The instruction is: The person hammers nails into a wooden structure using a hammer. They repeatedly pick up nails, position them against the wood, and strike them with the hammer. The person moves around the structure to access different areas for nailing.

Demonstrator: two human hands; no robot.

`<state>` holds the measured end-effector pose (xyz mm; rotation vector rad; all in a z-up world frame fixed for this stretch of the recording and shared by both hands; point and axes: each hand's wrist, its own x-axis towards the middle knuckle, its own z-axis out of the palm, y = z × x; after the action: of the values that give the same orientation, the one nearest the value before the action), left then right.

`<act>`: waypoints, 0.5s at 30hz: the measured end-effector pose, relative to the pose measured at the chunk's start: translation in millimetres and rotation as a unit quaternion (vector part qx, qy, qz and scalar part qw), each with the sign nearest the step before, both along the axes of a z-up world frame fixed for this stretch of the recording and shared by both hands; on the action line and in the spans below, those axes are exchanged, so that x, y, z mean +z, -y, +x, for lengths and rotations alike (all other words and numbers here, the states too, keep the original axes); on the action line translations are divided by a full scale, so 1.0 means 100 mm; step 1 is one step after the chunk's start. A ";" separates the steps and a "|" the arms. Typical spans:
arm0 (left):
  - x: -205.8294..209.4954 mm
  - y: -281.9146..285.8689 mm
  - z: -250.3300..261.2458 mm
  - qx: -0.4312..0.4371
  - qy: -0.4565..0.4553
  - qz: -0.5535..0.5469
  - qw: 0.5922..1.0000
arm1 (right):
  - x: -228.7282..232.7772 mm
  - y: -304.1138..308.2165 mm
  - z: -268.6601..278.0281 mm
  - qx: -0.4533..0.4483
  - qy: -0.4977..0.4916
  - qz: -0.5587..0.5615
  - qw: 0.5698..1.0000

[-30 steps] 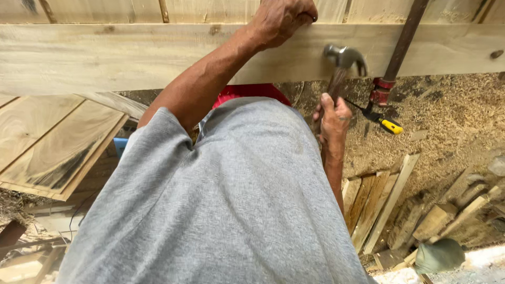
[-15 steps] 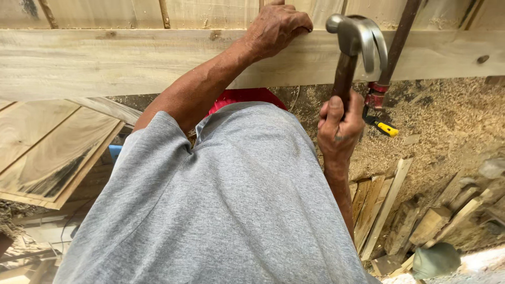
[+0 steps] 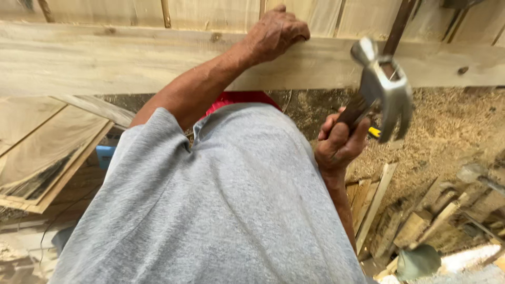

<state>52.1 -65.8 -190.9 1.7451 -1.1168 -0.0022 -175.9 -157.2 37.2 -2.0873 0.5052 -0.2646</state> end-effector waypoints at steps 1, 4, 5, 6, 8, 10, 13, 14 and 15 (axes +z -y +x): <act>0.03 0.01 0.01 -0.002 -0.002 -0.009 1.000 | -0.07 0.02 0.04 0.008 0.032 -0.017 0.999; 0.05 -0.01 0.00 -0.026 -0.031 0.072 0.997 | -0.39 0.20 0.36 0.100 -0.234 -0.193 0.948; 0.07 -0.02 0.00 -0.037 -0.040 0.116 0.992 | -0.32 0.16 0.28 0.060 -0.230 -0.113 0.965; 0.11 0.00 0.05 -0.030 -0.031 0.080 0.996 | -0.25 0.16 0.30 0.032 -0.210 -0.033 0.977; 0.19 0.02 0.00 -0.020 -0.021 0.006 1.000 | -0.03 0.07 0.28 -0.010 -0.122 0.069 0.990; 0.20 -0.04 -0.01 -0.011 -0.121 -0.042 0.992 | 0.18 -0.04 0.15 -0.045 0.022 0.114 0.992; 0.30 0.00 0.06 0.117 -0.396 -0.140 0.900 | 0.13 -0.05 -0.05 -0.050 0.225 0.051 0.972; 0.34 0.02 0.06 0.174 -0.502 -0.173 0.829 | -0.08 0.07 0.04 0.017 0.162 -0.163 0.973; 0.37 0.01 0.06 0.171 -0.535 -0.187 0.806 | -0.31 0.20 0.17 0.085 0.085 -0.367 0.923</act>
<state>58.2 -67.2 -153.7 1.2202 0.0491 -0.4602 -158.5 -176.7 6.1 -2.7800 0.1113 -0.5968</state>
